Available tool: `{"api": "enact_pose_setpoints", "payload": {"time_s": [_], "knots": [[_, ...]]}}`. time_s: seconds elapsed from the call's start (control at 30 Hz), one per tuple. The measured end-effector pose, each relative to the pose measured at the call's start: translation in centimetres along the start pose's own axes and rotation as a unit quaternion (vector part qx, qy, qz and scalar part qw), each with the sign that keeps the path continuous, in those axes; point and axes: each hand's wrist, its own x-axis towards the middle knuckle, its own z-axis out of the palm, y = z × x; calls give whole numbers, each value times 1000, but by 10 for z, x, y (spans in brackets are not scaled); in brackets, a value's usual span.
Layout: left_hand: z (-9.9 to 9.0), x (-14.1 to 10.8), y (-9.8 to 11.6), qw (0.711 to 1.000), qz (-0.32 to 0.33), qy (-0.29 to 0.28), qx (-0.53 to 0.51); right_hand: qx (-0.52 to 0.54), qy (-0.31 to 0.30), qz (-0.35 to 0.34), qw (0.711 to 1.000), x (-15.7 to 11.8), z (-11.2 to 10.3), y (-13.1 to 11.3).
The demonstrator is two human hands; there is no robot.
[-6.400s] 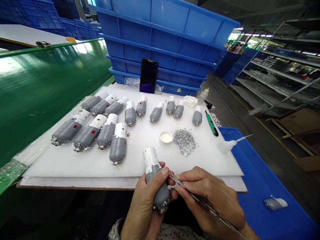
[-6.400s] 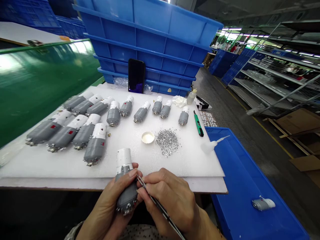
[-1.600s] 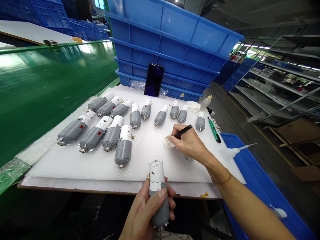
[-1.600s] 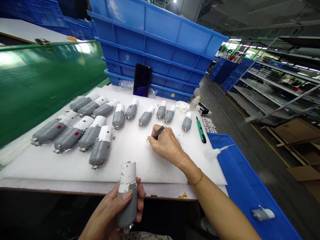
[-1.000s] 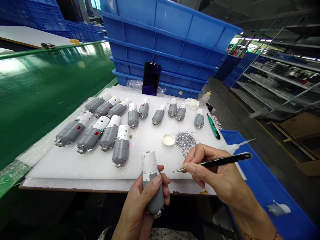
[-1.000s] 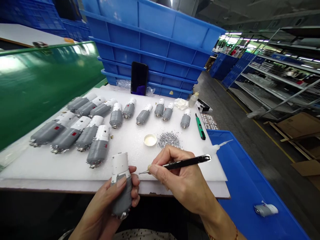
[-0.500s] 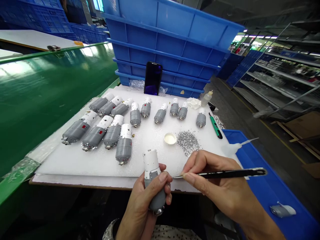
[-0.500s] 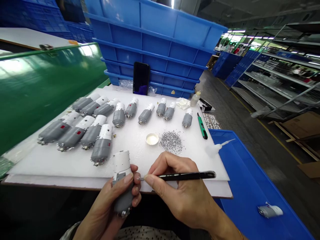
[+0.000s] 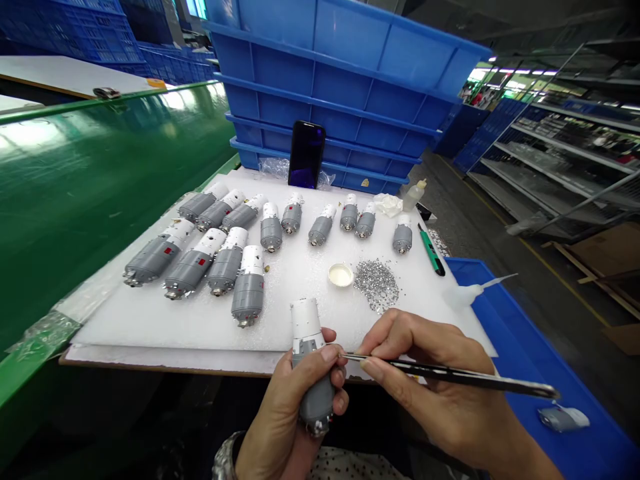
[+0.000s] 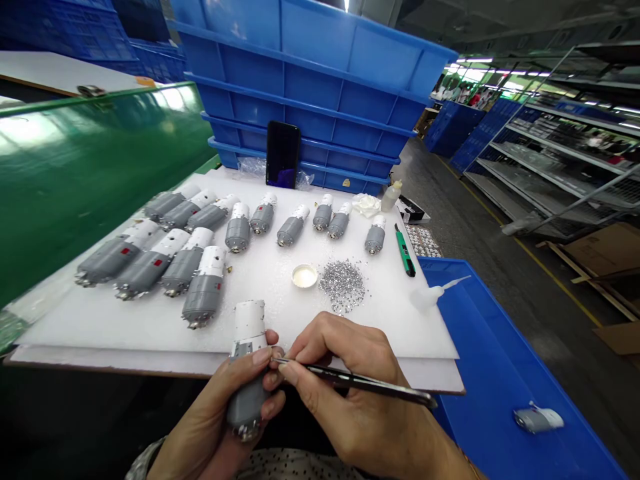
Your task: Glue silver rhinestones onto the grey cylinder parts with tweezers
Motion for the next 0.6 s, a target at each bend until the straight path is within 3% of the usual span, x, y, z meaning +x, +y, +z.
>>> {"api": "enact_pose_setpoints", "payload": {"time_s": [0.4, 0.6], "knots": [[-2, 1, -3, 1000, -10, -1, -8, 26, 4, 4, 1000, -4, 2, 6], [-3, -1, -3, 1000, -1, -8, 30, -2, 48, -13, 999, -6, 3, 4]]}}
